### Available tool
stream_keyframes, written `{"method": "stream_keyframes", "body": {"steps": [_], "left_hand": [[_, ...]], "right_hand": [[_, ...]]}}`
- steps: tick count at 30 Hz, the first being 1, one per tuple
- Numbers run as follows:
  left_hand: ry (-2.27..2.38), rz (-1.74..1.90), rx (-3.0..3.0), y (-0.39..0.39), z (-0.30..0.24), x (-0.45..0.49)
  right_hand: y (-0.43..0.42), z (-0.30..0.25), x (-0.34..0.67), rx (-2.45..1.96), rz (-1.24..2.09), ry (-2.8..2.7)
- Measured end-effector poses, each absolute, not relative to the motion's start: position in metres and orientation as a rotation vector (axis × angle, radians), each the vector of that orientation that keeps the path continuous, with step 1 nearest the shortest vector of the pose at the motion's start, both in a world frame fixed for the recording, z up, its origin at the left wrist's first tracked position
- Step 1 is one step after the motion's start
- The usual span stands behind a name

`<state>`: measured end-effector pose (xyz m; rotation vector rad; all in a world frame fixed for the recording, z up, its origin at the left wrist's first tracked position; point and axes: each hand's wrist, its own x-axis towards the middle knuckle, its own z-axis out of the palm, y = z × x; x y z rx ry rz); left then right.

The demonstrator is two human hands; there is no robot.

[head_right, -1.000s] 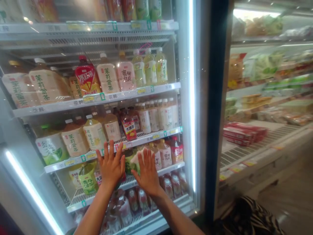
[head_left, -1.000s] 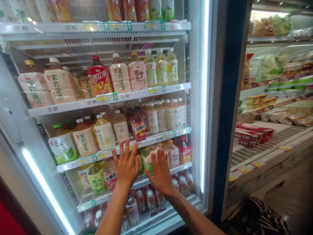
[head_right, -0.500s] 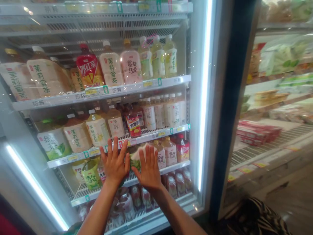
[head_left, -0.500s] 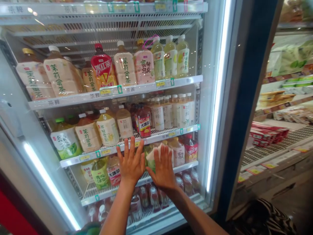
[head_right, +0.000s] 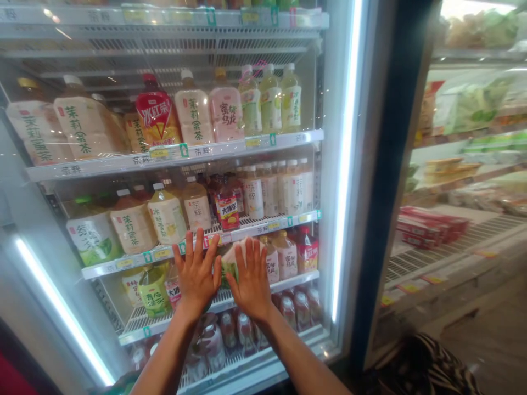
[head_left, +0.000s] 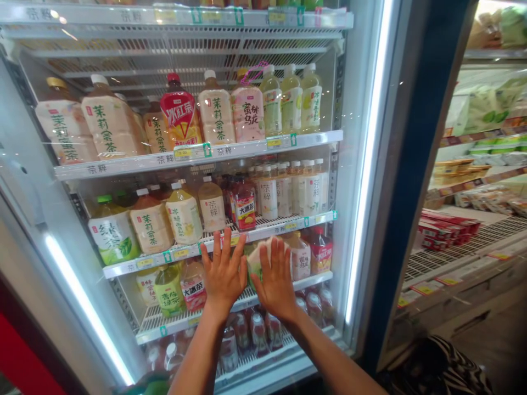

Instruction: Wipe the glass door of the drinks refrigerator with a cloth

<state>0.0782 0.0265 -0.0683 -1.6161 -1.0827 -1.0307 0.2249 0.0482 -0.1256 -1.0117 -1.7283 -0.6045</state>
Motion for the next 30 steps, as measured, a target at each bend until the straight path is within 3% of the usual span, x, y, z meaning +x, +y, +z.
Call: {"method": "stream_keyframes", "body": {"steps": [3,10,12,16,18,20,25,27,30], "left_hand": [[-1.083,-1.03,-1.614,0.026,-0.068,0.078],[-1.094,-1.024,-1.629,0.026,-0.069,0.078],[-1.085,-1.028,-1.628,0.026,-0.069,0.078],[-1.074,-1.037,-1.621,0.027,-0.069,0.078],[-1.071,-1.041,-1.62,0.028,-0.069,0.078],[-1.072,-1.045,-1.622,0.029,-0.07,0.078],[-1.093,-1.042,-1.635,0.028,-0.07,0.077],[-1.094,-1.038,-1.635,0.028,-0.07,0.077],[-1.081,-1.035,-1.62,0.027,-0.069,0.077]], "right_hand": [[0.047,-0.158,0.226,-1.023,-0.623,-1.742],[0.076,-0.04,0.251,-1.043,-0.658,-1.588],[0.069,-0.06,0.253,-1.062,-0.641,-1.619],[0.044,-0.168,0.244,-1.083,-0.612,-1.74],[0.041,-0.193,0.24,-1.043,-0.656,-1.777],[0.047,-0.173,0.241,-1.047,-0.653,-1.755],[0.072,-0.066,0.252,-1.062,-0.623,-1.602],[0.067,-0.077,0.252,-1.072,-0.614,-1.613],[0.05,-0.152,0.248,-1.12,-0.577,-1.681]]}}
